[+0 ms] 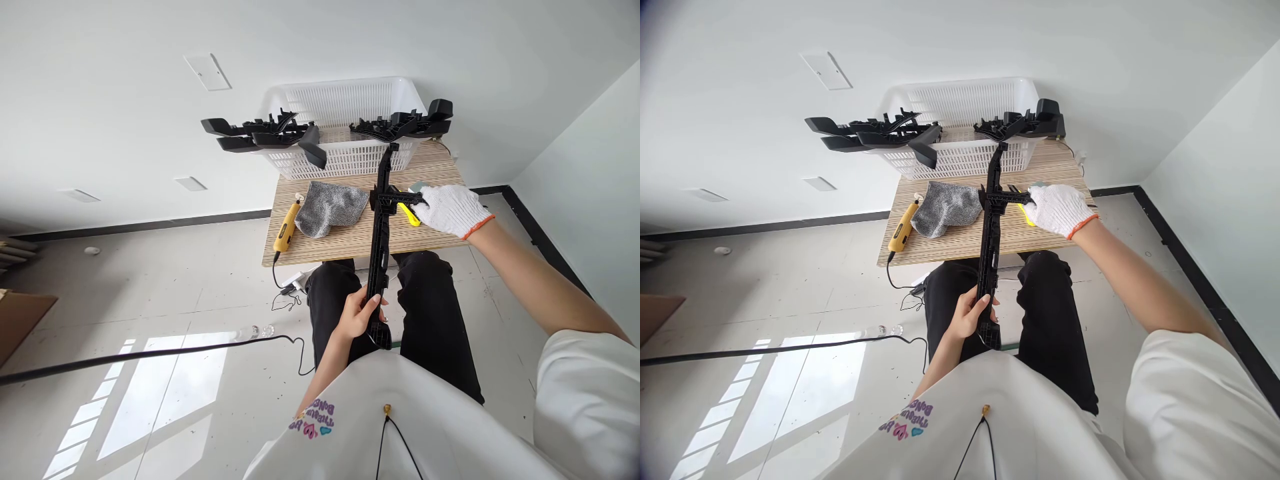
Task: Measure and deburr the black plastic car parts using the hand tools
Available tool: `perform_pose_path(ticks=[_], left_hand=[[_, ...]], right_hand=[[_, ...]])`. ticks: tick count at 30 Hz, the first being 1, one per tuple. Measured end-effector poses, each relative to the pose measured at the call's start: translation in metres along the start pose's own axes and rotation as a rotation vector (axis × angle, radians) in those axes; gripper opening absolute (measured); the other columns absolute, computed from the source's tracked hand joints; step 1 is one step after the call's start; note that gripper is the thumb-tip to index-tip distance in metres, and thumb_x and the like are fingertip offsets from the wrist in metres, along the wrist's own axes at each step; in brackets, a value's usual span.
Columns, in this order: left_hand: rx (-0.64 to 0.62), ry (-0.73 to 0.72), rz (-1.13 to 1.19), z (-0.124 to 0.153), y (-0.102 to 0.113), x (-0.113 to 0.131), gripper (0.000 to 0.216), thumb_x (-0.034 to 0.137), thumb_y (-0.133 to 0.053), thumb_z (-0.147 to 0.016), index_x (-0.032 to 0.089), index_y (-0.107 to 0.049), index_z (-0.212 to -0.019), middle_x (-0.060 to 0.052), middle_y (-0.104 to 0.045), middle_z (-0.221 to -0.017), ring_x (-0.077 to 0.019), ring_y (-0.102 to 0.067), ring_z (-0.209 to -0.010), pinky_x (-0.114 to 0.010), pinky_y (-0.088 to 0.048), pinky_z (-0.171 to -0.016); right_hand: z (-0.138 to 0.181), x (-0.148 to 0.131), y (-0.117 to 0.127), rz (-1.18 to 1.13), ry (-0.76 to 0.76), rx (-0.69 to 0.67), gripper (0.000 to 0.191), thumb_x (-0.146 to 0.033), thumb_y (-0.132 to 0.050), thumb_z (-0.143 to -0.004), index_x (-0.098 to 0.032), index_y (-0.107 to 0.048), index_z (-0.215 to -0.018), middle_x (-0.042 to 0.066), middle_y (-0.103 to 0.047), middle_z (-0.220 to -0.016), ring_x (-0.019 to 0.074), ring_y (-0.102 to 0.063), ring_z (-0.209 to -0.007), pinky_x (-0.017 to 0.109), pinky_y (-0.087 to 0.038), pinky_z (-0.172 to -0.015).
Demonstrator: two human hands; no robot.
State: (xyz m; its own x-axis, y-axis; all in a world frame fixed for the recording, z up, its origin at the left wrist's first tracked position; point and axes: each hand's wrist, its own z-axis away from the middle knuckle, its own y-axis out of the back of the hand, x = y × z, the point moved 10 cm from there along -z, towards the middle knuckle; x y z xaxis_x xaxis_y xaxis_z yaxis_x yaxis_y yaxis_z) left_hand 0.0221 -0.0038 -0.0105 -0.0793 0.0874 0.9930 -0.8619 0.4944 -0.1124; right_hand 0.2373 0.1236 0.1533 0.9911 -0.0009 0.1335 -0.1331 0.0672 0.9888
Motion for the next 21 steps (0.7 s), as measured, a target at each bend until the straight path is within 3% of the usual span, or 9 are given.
perform_pose_path(ticks=[7,12,15,21], left_hand=[[0.000,0.022,-0.002,0.001,0.000,-0.001,0.045,0.057,-0.059,-0.100,0.013,-0.066,-0.092,-0.002,-0.067,-0.059,-0.0138,-0.068,-0.052,-0.024,-0.053,-0.055],[-0.001,0.022,-0.024,0.000,0.000,0.000,0.046,0.057,-0.058,-0.100,0.013,-0.066,-0.091,-0.002,-0.068,-0.059,-0.0144,-0.068,-0.052,-0.025,-0.053,-0.055],[-0.007,0.007,-0.053,0.000,-0.001,0.002,0.046,0.057,-0.057,-0.100,0.013,-0.067,-0.091,-0.003,-0.069,-0.058,-0.0142,-0.068,-0.053,-0.024,-0.052,-0.056],[-0.015,0.008,-0.050,0.001,-0.001,0.000,0.047,0.057,-0.057,-0.101,0.012,-0.067,-0.092,-0.003,-0.068,-0.058,-0.0140,-0.067,-0.052,-0.024,-0.051,-0.055]], right_hand=[[0.004,-0.006,0.006,-0.010,0.028,0.021,0.062,-0.056,-0.032,-0.101,-0.020,-0.061,-0.140,0.020,-0.078,-0.101,0.0380,-0.071,-0.093,0.041,-0.042,-0.070],[0.005,-0.005,0.011,0.003,0.000,0.043,0.074,-0.065,-0.018,-0.101,-0.021,-0.074,-0.121,0.019,-0.077,-0.095,0.0376,-0.071,-0.093,0.040,-0.040,-0.068],[0.004,-0.004,0.009,0.026,-0.006,0.026,0.084,-0.058,-0.002,-0.102,-0.020,-0.077,-0.112,0.019,-0.076,-0.090,0.0360,-0.070,-0.087,0.039,-0.035,-0.064],[0.004,-0.004,0.011,0.039,-0.008,0.046,0.078,-0.043,-0.003,-0.104,-0.016,-0.076,-0.115,0.020,-0.075,-0.091,0.0349,-0.069,-0.085,0.039,-0.033,-0.066]])
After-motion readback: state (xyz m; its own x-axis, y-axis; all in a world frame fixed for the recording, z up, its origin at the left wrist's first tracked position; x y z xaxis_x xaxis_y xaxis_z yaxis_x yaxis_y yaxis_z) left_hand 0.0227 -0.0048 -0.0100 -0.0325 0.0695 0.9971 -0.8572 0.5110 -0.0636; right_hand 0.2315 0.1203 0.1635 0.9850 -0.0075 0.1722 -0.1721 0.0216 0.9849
